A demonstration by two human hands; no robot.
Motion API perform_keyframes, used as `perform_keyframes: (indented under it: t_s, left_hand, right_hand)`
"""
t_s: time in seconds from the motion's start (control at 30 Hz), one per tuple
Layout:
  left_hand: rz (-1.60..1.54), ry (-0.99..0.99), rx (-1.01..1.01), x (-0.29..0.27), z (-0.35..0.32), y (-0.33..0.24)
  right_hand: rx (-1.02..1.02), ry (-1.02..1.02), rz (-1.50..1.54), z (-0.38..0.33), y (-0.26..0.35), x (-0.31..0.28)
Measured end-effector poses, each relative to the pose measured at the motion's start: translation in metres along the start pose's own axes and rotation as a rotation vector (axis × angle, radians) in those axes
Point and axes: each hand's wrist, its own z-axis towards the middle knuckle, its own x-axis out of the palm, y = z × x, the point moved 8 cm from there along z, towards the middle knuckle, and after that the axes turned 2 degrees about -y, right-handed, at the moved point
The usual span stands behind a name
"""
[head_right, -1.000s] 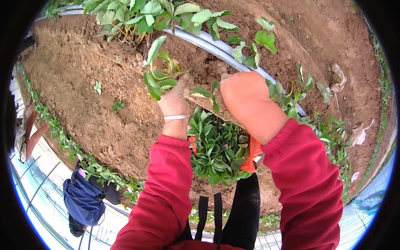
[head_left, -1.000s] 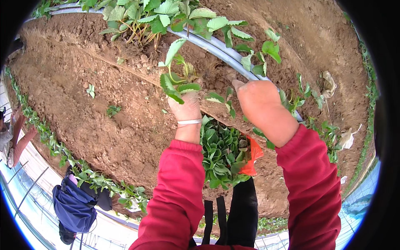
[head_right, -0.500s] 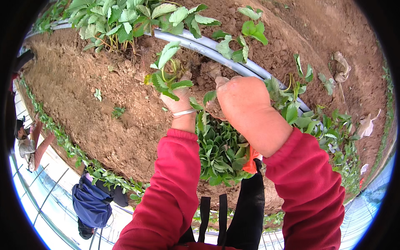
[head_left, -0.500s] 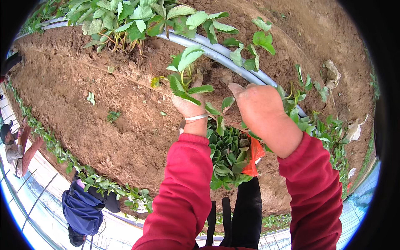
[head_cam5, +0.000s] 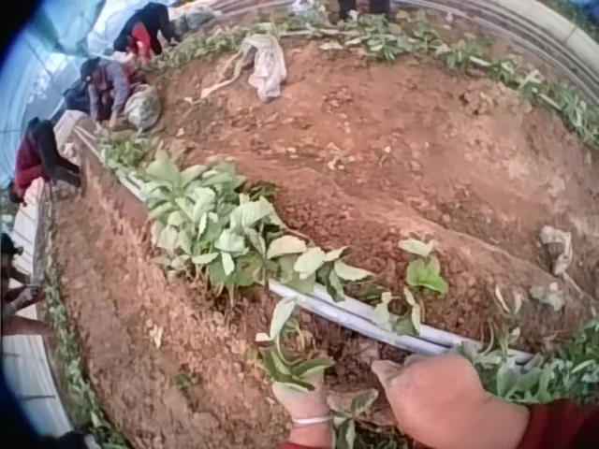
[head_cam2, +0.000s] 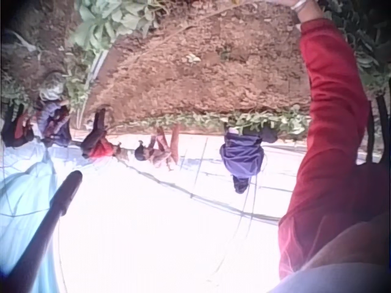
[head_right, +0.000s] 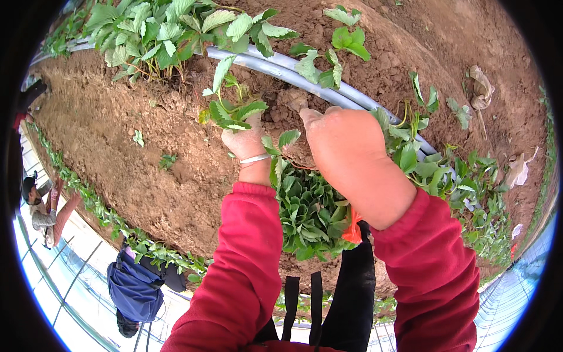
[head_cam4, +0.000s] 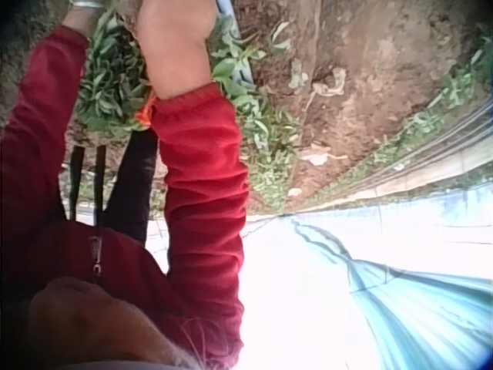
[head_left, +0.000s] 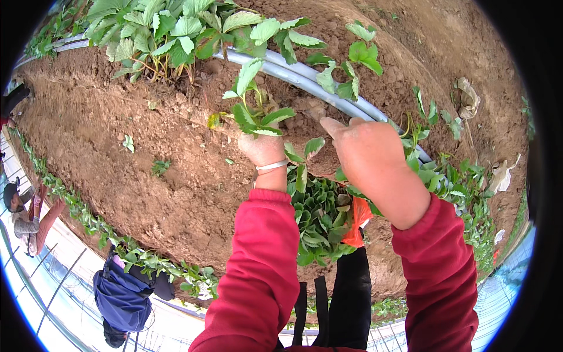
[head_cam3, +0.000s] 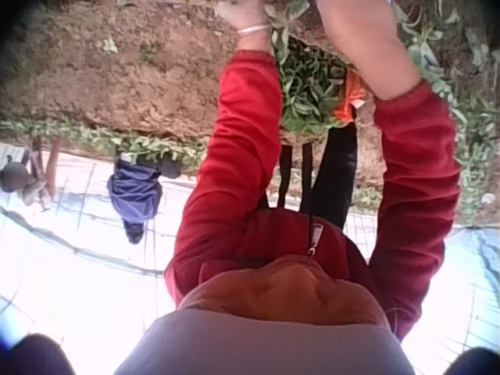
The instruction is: The person plants small green seedlings into prepared soil rows inside a greenhouse. They use a small hand trowel to dig holes, place each seedling, and cover the roots with soil. Other workers are visible in the background performing the same task.
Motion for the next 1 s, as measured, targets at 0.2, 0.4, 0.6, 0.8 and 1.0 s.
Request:
perform_keyframes:
  t_s: [0.2,0.4,0.6,0.8,1.0]
  left_hand:
    - [0.049,0.051,0.086,0.007,0.001,-0.021]
    - [-0.589,0.031,-0.284,0.026,-0.007,0.013]
    - [0.183,0.158,0.128,0.032,0.004,-0.014]
    - [0.375,0.420,0.324,0.036,0.009,-0.040]
    - [0.324,0.349,0.126,0.041,0.015,-0.024]
  right_hand:
    - [0.117,-0.158,0.206,-0.033,-0.004,-0.013]
    - [0.154,-0.139,0.229,-0.012,0.006,0.011]
    - [0.163,-0.071,0.407,-0.002,-0.013,0.033]
    - [0.257,-0.064,0.589,-0.001,-0.009,0.044]
    - [0.244,0.039,0.369,0.002,0.013,0.050]
